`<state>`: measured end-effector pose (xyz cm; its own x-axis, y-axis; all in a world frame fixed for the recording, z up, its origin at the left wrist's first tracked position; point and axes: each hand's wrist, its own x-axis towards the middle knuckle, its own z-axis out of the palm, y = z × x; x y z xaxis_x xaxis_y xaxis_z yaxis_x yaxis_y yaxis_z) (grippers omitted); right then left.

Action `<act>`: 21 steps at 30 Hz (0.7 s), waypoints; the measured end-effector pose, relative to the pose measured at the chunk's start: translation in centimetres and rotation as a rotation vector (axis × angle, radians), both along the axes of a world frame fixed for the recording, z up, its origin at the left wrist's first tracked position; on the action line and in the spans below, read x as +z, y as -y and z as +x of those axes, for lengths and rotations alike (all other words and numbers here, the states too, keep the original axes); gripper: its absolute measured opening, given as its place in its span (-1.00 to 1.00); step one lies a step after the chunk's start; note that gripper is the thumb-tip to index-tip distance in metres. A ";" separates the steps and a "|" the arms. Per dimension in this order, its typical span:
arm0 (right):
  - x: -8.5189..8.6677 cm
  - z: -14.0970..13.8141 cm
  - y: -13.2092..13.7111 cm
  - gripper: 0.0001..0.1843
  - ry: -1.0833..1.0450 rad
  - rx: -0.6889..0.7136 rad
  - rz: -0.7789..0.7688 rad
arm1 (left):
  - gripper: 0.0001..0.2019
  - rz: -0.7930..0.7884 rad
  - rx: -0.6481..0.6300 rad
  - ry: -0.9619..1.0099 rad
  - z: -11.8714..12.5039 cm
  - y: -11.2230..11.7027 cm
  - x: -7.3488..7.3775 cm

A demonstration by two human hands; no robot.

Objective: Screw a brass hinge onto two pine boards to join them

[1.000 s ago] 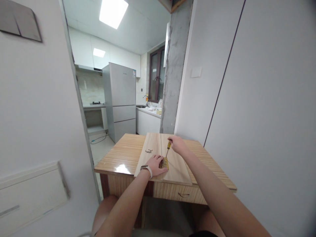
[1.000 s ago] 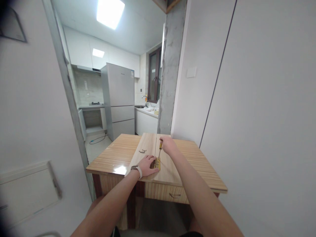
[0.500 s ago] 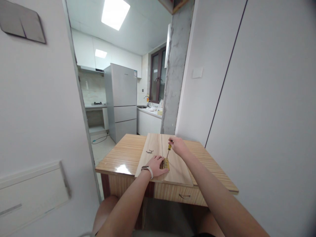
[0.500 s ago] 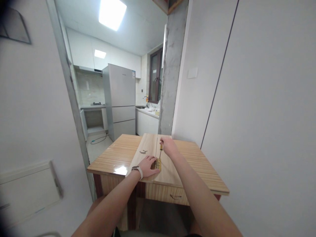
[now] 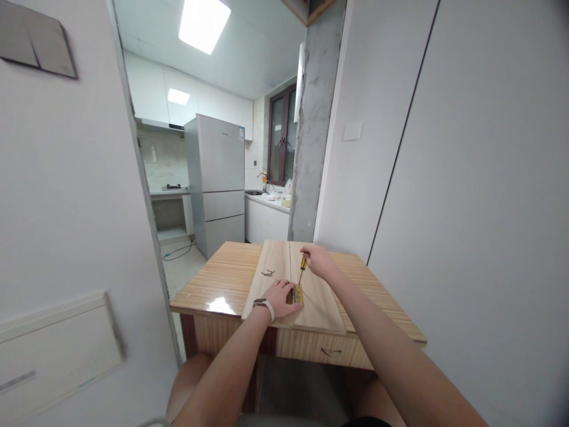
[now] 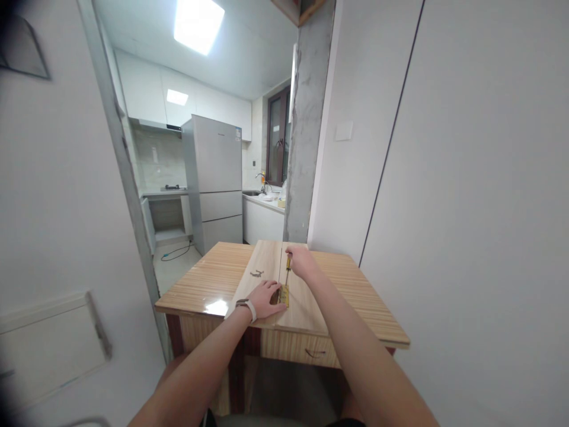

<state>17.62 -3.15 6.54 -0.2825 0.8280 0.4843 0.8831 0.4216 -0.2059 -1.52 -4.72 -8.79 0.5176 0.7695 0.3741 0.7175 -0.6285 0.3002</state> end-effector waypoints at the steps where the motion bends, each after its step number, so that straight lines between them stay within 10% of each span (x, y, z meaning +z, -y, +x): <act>1: 0.0 0.0 0.1 -0.78 0.002 -0.013 0.004 | -0.21 0.001 0.001 0.000 0.0 0.0 0.0; 21: -0.7 0.4 -0.5 -0.76 0.021 -0.003 0.008 | -0.19 0.002 -0.009 0.001 0.0 0.0 0.0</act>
